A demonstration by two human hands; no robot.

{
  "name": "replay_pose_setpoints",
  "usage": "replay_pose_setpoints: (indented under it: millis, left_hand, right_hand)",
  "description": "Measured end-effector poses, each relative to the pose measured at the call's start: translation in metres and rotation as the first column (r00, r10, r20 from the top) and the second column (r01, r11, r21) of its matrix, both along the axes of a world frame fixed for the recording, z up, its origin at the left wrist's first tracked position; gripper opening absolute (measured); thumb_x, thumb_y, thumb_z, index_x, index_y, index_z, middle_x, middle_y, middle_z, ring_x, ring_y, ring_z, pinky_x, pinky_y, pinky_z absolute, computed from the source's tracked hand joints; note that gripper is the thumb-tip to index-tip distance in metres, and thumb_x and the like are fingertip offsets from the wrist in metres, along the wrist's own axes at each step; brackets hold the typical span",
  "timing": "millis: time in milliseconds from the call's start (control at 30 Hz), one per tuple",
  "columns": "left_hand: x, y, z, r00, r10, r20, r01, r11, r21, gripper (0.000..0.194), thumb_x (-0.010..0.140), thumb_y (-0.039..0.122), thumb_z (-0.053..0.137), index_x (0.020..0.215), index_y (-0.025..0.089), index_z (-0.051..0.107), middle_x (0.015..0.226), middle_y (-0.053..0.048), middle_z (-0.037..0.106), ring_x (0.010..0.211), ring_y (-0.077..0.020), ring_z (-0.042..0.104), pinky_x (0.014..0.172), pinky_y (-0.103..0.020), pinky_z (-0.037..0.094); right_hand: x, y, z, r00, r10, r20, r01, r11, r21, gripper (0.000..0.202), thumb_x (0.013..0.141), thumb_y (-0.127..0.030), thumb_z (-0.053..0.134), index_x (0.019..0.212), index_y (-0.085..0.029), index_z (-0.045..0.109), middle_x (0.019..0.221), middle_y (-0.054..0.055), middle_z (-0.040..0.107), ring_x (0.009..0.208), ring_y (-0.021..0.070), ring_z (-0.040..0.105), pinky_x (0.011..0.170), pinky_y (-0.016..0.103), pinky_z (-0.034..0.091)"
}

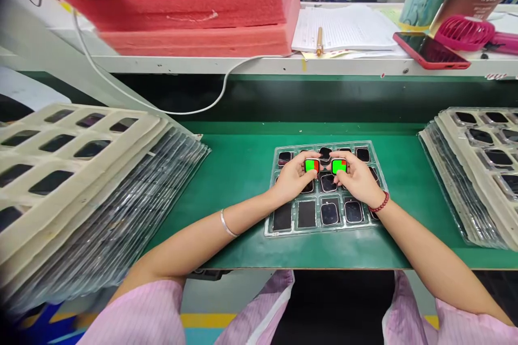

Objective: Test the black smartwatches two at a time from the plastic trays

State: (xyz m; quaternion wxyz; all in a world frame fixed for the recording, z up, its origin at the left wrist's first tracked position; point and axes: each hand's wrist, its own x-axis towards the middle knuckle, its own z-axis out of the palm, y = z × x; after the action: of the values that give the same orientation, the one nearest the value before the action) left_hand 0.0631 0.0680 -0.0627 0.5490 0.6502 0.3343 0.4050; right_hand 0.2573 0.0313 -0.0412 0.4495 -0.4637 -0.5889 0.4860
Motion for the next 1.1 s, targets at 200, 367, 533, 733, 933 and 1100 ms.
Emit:
replay_pose_setpoints:
  millis: [200,367,533,733,933,1100]
  left_hand:
    - [-0.002,-0.005,0.007,0.999,0.032,-0.038,-0.031,0.999,0.022,0.027,0.081,0.022,0.06,0.108,0.016,0.06,0.098,-0.007,0.064,0.083,-0.0167,0.064,0.067,-0.023,0.049]
    - [-0.004,-0.007,0.008,0.999,0.028,-0.032,-0.029,1.0,-0.003,0.022,0.085,0.03,0.06,0.1,0.015,0.062,0.084,-0.005,0.065,0.074,-0.0144,0.063,0.06,-0.021,0.048]
    - [-0.003,-0.007,0.011,0.999,0.035,0.024,-0.035,0.999,-0.033,0.022,0.085,0.033,0.057,0.093,0.013,0.061,0.08,-0.005,0.063,0.074,-0.0141,0.063,0.057,-0.02,0.049]
    - [-0.003,-0.009,0.015,0.999,0.029,0.014,-0.029,0.999,-0.026,0.02,0.083,0.028,0.058,0.096,0.013,0.06,0.084,-0.006,0.063,0.077,-0.0149,0.063,0.059,-0.021,0.049]
    - [-0.002,-0.007,0.009,1.0,0.02,0.005,-0.02,1.0,-0.005,0.036,0.071,0.008,0.05,0.105,0.015,0.057,0.094,-0.007,0.066,0.088,-0.0174,0.064,0.068,-0.023,0.05]
    - [-0.002,-0.005,0.008,1.0,0.019,-0.022,-0.019,1.0,-0.011,0.038,0.071,0.009,0.052,0.108,0.016,0.057,0.092,-0.005,0.067,0.085,-0.0171,0.064,0.069,-0.023,0.05]
  right_hand:
    - [-0.001,-0.004,0.006,0.999,0.001,0.038,-0.001,1.0,0.0,0.028,0.079,-0.02,0.058,0.108,-0.016,0.057,0.087,0.004,0.067,0.055,0.0087,0.058,0.051,0.021,0.052]
    - [0.002,-0.006,0.007,1.0,-0.003,0.026,0.003,1.0,-0.02,0.018,0.085,-0.025,0.055,0.098,-0.015,0.061,0.078,0.004,0.067,0.052,0.0087,0.055,0.048,0.02,0.049]
    - [0.005,-0.006,0.009,0.999,-0.029,-0.028,0.028,0.999,-0.032,0.019,0.089,-0.031,0.053,0.092,-0.016,0.064,0.072,0.004,0.066,0.051,0.0095,0.054,0.044,0.02,0.047]
    - [0.009,-0.004,0.005,0.991,-0.012,-0.136,0.004,0.999,-0.053,0.018,0.089,-0.027,0.05,0.095,-0.016,0.063,0.075,0.005,0.067,0.056,0.0115,0.057,0.043,0.019,0.045]
    - [0.009,0.001,0.001,0.981,0.037,-0.193,-0.042,0.999,-0.02,0.037,0.08,-0.017,0.054,0.116,-0.019,0.057,0.105,0.007,0.068,0.066,0.0124,0.063,0.054,0.024,0.054]
    - [0.009,0.001,0.001,0.991,-0.025,-0.134,0.023,1.0,-0.013,0.029,0.086,-0.025,0.052,0.113,-0.017,0.061,0.096,0.008,0.07,0.059,0.0109,0.061,0.05,0.023,0.052]
